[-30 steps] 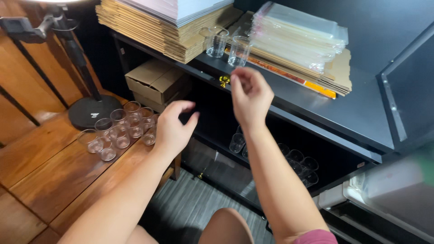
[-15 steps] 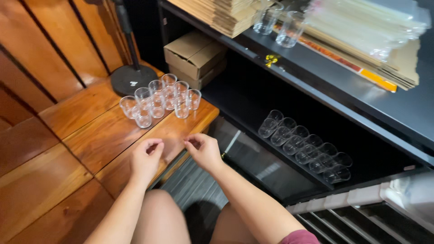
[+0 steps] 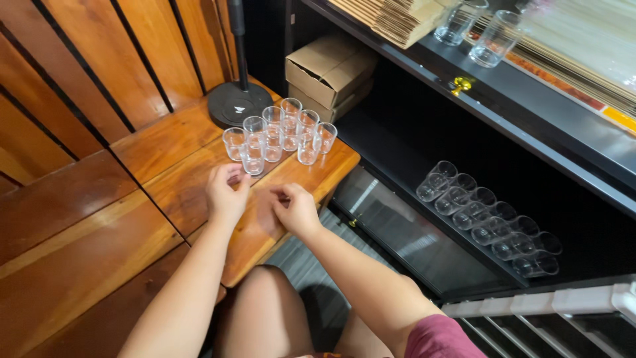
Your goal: The person opens a cardboard box containing small clear glasses and removes them one by one. They place the glasses on a wooden bench and then transfer them to a shelf in a cabinet.
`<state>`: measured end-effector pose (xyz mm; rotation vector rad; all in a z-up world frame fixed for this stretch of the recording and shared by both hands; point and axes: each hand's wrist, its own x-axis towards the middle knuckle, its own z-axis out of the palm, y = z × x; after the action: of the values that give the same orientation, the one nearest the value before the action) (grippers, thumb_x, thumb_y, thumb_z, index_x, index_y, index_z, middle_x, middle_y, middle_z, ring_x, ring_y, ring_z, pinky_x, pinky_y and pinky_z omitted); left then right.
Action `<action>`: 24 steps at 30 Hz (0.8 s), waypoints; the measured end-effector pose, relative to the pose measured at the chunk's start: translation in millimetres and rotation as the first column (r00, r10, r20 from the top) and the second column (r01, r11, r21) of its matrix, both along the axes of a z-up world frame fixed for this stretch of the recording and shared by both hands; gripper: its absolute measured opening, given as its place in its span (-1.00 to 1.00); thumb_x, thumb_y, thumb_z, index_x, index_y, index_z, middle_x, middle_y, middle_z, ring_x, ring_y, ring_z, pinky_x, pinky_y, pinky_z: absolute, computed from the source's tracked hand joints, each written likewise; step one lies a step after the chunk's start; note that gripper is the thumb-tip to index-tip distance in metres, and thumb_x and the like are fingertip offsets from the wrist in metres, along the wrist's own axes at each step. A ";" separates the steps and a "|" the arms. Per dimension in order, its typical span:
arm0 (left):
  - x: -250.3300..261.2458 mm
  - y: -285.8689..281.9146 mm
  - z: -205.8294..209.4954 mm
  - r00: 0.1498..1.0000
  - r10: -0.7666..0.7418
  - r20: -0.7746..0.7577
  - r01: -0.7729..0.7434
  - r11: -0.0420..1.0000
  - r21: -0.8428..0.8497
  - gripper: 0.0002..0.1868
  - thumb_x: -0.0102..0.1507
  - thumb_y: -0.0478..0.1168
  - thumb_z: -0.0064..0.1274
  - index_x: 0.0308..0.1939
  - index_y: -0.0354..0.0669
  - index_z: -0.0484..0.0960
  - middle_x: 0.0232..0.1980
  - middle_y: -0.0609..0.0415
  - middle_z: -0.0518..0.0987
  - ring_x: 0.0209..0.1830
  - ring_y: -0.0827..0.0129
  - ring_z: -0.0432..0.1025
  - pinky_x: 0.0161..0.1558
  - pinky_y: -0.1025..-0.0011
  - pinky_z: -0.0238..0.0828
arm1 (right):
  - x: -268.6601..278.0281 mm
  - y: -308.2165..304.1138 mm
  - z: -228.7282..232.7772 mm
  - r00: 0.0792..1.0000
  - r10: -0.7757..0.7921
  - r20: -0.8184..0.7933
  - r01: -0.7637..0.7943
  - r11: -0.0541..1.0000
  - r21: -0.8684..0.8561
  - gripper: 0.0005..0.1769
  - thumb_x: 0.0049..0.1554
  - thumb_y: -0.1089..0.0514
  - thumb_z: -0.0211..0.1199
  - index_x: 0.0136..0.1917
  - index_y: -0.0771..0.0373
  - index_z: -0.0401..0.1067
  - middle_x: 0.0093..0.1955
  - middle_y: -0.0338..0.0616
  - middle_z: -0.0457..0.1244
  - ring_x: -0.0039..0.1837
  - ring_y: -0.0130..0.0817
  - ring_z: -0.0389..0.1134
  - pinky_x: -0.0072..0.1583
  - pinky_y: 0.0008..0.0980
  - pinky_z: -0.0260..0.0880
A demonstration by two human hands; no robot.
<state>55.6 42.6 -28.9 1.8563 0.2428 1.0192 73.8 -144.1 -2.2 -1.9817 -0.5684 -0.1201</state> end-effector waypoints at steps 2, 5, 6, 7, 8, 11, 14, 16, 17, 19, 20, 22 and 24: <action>3.3 2.5 0.8 1.000 -0.005 0.017 0.004 1.000 0.016 -0.66 0.12 -0.43 0.36 -0.04 -0.28 0.66 -0.10 -0.10 0.52 -0.06 0.01 0.59 -0.05 0.32 0.62 | 7.6 9.4 -0.6 1.000 -0.002 0.001 0.002 1.000 0.002 -0.70 -0.01 0.28 0.43 0.04 0.15 0.63 -0.13 -0.06 0.38 -0.01 -0.14 0.50 -0.03 -0.38 0.60; 1.8 3.0 2.9 0.999 0.040 -0.014 -0.039 0.997 0.060 -0.61 0.11 -0.44 0.34 0.00 -0.27 0.62 -0.06 -0.08 0.48 -0.02 0.00 0.58 0.01 0.31 0.62 | 24.3 20.5 -8.2 0.994 -0.060 0.095 0.077 0.979 -0.188 -0.61 -0.01 0.09 0.44 0.12 0.02 0.57 -0.01 -0.20 0.38 0.16 -0.20 0.45 0.19 -0.27 0.56; 1.0 3.2 1.5 0.997 0.069 -0.021 -0.066 0.989 0.129 -0.59 0.09 -0.39 0.37 0.00 -0.22 0.63 -0.07 -0.05 0.48 -0.02 0.03 0.57 0.01 0.29 0.61 | 27.8 24.6 -10.7 0.993 -0.056 0.103 0.077 0.975 -0.209 -0.58 0.00 0.10 0.42 0.16 0.04 0.55 0.02 -0.16 0.38 0.21 -0.18 0.43 0.24 -0.24 0.52; 0.3 3.4 0.2 0.995 0.099 -0.026 -0.092 0.976 0.198 -0.57 0.07 -0.34 0.40 -0.01 -0.17 0.63 -0.08 -0.02 0.48 -0.03 0.05 0.55 0.00 0.27 0.60 | 31.4 28.6 -13.3 0.992 -0.052 0.111 0.077 0.970 -0.230 -0.54 0.00 0.11 0.41 0.20 0.06 0.52 0.05 -0.13 0.39 0.26 -0.16 0.40 0.30 -0.21 0.48; 1.5 4.6 -2.5 0.994 0.102 -0.029 -0.094 0.976 0.195 -0.57 0.07 -0.34 0.40 -0.01 -0.17 0.63 -0.08 -0.02 0.48 -0.03 0.05 0.55 0.00 0.27 0.60 | 26.9 30.5 -4.3 0.993 -0.049 0.109 0.074 0.969 -0.234 -0.54 0.00 0.11 0.41 0.20 0.06 0.52 0.05 -0.13 0.39 0.26 -0.16 0.40 0.30 -0.21 0.48; 2.3 2.8 -2.4 0.988 0.135 -0.077 -0.107 0.951 0.288 -0.45 0.03 -0.21 0.41 0.09 -0.10 0.62 -0.01 -0.03 0.55 0.05 0.01 0.52 0.13 0.12 0.47 | 17.3 33.5 19.8 0.992 -0.043 0.115 0.070 0.968 -0.242 -0.43 0.05 0.17 0.34 0.35 0.21 0.43 0.16 0.08 0.36 0.35 0.04 0.33 0.40 -0.05 0.37; -1.7 -3.5 3.4 0.948 0.173 -0.268 -0.065 0.928 0.366 -0.35 0.11 -0.09 0.33 0.28 -0.10 0.58 0.17 -0.09 0.60 0.25 0.00 0.45 0.21 -0.01 0.35 | 13.8 34.0 27.8 0.995 -0.054 0.078 0.077 0.943 -0.325 -0.29 0.07 0.13 0.33 0.48 0.27 0.32 0.31 0.14 0.33 0.51 0.04 0.23 0.51 -0.02 0.24; 2.6 -4.0 -3.7 0.931 0.193 -0.311 -0.049 0.907 0.418 -0.37 0.19 -0.11 0.26 0.36 -0.07 0.55 0.19 0.00 0.62 0.34 0.17 0.41 0.32 0.05 0.24 | 15.8 34.0 24.7 0.994 -0.006 0.113 0.052 0.911 -0.409 -0.27 0.10 0.04 0.31 0.51 0.20 0.29 0.43 -0.04 0.29 0.60 -0.13 0.13 0.57 -0.15 0.14; 1.8 -3.8 -0.9 0.930 0.190 -0.314 -0.045 0.908 0.416 -0.37 0.19 -0.11 0.26 0.36 -0.07 0.55 0.19 0.00 0.62 0.34 0.17 0.41 0.32 0.05 0.24 | 15.6 34.4 25.2 0.994 -0.008 0.110 0.053 0.910 -0.411 -0.27 0.10 0.04 0.31 0.51 0.20 0.29 0.43 -0.04 0.29 0.60 -0.13 0.13 0.57 -0.15 0.14; 0.2 -4.2 4.9 0.913 0.167 -0.373 -0.007 0.919 0.395 -0.43 0.25 -0.14 0.19 0.36 -0.10 0.55 0.22 -0.02 0.64 0.38 0.19 0.39 0.34 0.03 0.21 | 15.3 34.3 26.7 0.994 0.027 0.105 0.023 0.897 -0.441 -0.26 0.13 0.02 0.27 0.54 0.20 0.24 0.47 -0.03 0.27 0.62 -0.13 0.11 0.59 -0.15 0.13; 2.1 -2.7 1.0 0.912 0.165 -0.375 -0.006 0.920 0.392 -0.43 0.25 -0.14 0.19 0.36 -0.10 0.55 0.22 -0.02 0.64 0.38 0.19 0.39 0.34 0.03 0.21 | 16.1 33.8 25.5 0.994 0.027 0.104 0.022 0.896 -0.443 -0.26 0.13 0.02 0.27 0.54 0.20 0.24 0.47 -0.03 0.27 0.62 -0.13 0.11 0.59 -0.15 0.13; 4.8 0.7 -6.7 0.915 0.152 -0.375 -0.001 0.928 0.374 -0.37 0.18 -0.06 0.24 0.36 0.04 0.54 0.20 0.13 0.63 0.34 0.29 0.41 0.30 0.12 0.20 | 16.8 33.3 23.2 0.994 0.033 0.107 0.019 0.890 -0.456 -0.23 0.13 0.01 0.30 0.55 0.20 0.23 0.47 -0.02 0.26 0.62 -0.16 0.11 0.57 -0.15 0.16; 5.4 0.5 -8.5 0.926 0.152 -0.345 -0.019 0.933 0.360 -0.40 0.16 -0.05 0.27 0.29 0.08 0.55 0.16 0.17 0.64 0.29 0.31 0.44 0.28 0.15 0.22 | 17.1 32.9 21.3 0.996 0.021 0.084 0.018 0.900 -0.435 -0.23 0.12 0.01 0.31 0.56 0.16 0.23 0.50 -0.01 0.23 0.62 -0.13 0.12 0.56 -0.12 0.18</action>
<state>61.0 43.1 -37.4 2.3834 0.3884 0.8000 90.9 -111.2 19.1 -2.4212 -0.6998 -0.0829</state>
